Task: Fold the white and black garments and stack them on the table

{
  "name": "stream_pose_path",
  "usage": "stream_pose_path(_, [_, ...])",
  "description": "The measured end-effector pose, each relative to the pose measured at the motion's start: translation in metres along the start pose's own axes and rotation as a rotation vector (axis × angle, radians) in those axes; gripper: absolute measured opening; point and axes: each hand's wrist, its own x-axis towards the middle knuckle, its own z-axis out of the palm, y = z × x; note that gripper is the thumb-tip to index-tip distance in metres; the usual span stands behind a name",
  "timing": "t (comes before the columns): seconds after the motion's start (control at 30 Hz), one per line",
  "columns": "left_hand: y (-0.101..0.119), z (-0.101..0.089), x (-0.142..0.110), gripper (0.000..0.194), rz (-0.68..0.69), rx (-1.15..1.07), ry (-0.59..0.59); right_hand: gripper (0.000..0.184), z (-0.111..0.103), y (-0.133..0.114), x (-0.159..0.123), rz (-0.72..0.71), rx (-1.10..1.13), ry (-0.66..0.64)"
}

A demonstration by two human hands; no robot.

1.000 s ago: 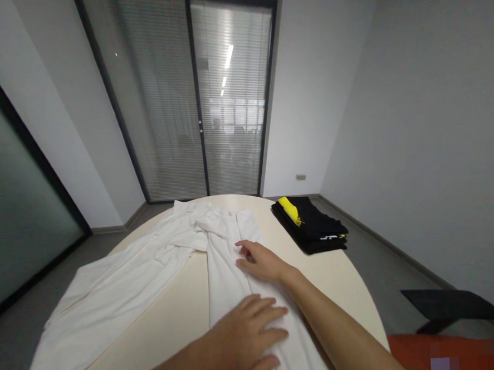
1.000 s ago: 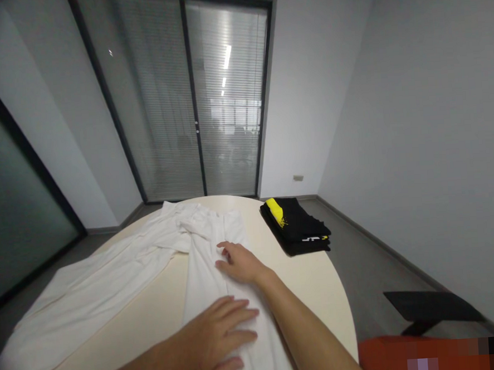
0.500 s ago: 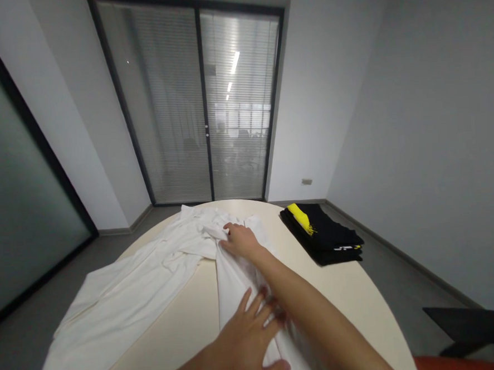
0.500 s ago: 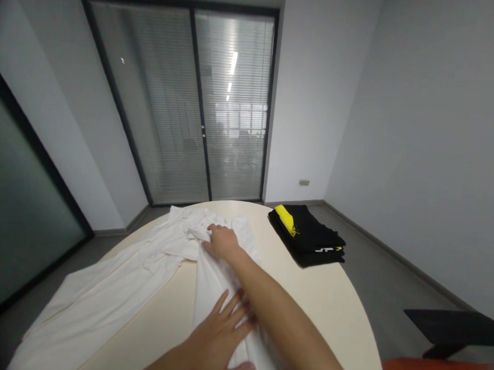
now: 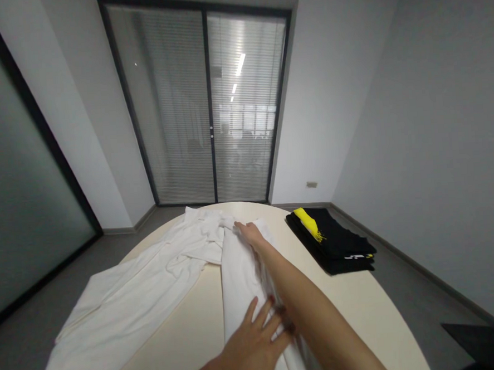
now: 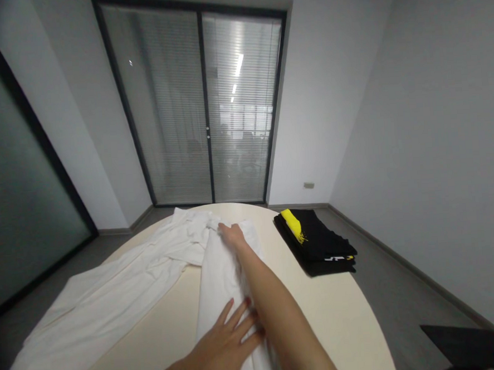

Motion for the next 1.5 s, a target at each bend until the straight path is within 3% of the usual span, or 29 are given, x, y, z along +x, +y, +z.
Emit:
stream_pose_path(0.13, [-0.008, 0.017, 0.001, 0.066, 0.014, 0.145, 0.049, 0.067, 0.002, 0.008, 0.008, 0.141, 0.019, 0.03])
stream_pose_path(0.27, [-0.012, 0.03, 0.004, 0.046, 0.025, 0.266, 0.108, 0.079, 0.004, 0.001, 0.019, 0.144, -0.003, 0.039])
stream_pose_path(0.43, [-0.017, 0.04, 0.009, 0.041, 0.06, 0.382, 0.188, 0.06, 0.009, -0.015, 0.036, 0.046, -0.12, 0.006])
stream_pose_path(0.63, [-0.028, 0.057, 0.014, 0.041, 0.105, 0.464, 0.265, 0.033, 0.017, -0.026, 0.051, 0.033, -0.212, -0.029])
stream_pose_path(0.87, [-0.03, 0.065, 0.014, 0.04, 0.061, 0.442, 0.28, 0.037, 0.003, -0.019, 0.077, 0.083, -0.172, -0.013])
stream_pose_path(1.0, [-0.024, 0.054, 0.011, 0.039, 0.054, 0.381, 0.29, 0.046, -0.003, -0.003, 0.077, 0.096, -0.177, -0.038])
stream_pose_path(1.13, [-0.015, 0.021, 0.004, 0.046, -0.055, 0.192, 0.209, 0.048, -0.007, 0.013, 0.065, 0.187, -0.201, -0.065])
stream_pose_path(1.27, [-0.012, -0.011, -0.004, 0.068, -0.238, -0.012, 0.105, 0.041, -0.008, 0.022, 0.057, 0.178, -0.173, -0.14])
stream_pose_path(1.37, [-0.012, -0.02, -0.007, 0.072, -0.33, -0.07, 0.015, 0.034, -0.01, 0.026, 0.054, 0.157, -0.139, -0.084])
stream_pose_path(1.5, [-0.008, -0.026, -0.006, 0.075, -0.335, -0.13, -0.063, 0.036, -0.016, 0.039, 0.051, 0.157, -0.076, 0.004])
